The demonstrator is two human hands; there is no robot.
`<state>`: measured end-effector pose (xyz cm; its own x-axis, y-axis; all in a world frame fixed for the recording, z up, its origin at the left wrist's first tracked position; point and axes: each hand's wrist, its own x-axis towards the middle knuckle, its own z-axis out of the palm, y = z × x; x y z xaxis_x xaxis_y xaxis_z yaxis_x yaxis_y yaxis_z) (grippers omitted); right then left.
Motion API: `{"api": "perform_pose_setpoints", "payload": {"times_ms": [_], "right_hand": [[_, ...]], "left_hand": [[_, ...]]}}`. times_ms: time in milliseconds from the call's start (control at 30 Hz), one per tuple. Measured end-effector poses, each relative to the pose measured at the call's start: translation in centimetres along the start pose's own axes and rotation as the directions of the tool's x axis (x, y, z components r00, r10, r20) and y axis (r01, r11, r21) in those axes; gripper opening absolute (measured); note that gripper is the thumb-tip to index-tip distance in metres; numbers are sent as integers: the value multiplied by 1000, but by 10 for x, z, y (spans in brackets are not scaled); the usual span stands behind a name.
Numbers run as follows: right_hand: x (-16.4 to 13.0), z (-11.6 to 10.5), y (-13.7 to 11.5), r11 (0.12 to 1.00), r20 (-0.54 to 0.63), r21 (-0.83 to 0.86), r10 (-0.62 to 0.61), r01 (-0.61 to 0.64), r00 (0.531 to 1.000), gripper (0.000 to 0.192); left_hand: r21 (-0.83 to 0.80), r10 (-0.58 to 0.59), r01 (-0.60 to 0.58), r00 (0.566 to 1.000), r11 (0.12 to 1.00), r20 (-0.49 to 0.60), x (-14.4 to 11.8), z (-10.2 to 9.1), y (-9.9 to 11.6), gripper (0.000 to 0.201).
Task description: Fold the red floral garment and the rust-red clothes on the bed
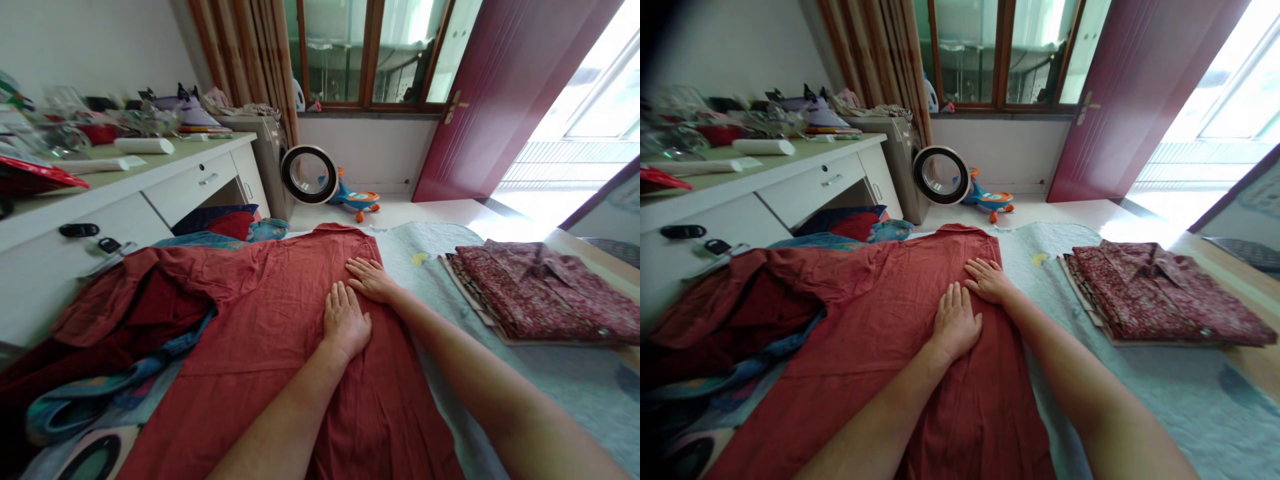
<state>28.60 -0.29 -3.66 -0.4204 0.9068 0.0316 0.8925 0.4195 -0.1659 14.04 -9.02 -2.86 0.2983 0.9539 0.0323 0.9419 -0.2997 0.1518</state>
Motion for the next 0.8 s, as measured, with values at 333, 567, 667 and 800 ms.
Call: {"api": "perform_pose_setpoints", "payload": {"times_ms": [333, 567, 667, 800], "right_hand": [[30, -2, 16, 966, -59, -16, 258, -259, 964, 62], [-20, 4, -6, 994, -65, 5, 106, -106, 992, 59], [-23, 4, -5, 992, -51, -1, 124, -124, 991, 63], [-2, 0, 8, 977, -41, 3, 213, -213, 976, 61]], "left_hand": [[13, 1, -1, 1000, 1000, -18, 0, 2, -1, 74], [6, 6, -6, 1000, 1000, -16, -1, 0, 0, 75], [17, 8, -7, 1000, 1000, -20, -2, 0, 0, 73], [17, 20, -20, 1000, 1000, -8, -2, 0, -2, 78]]}}
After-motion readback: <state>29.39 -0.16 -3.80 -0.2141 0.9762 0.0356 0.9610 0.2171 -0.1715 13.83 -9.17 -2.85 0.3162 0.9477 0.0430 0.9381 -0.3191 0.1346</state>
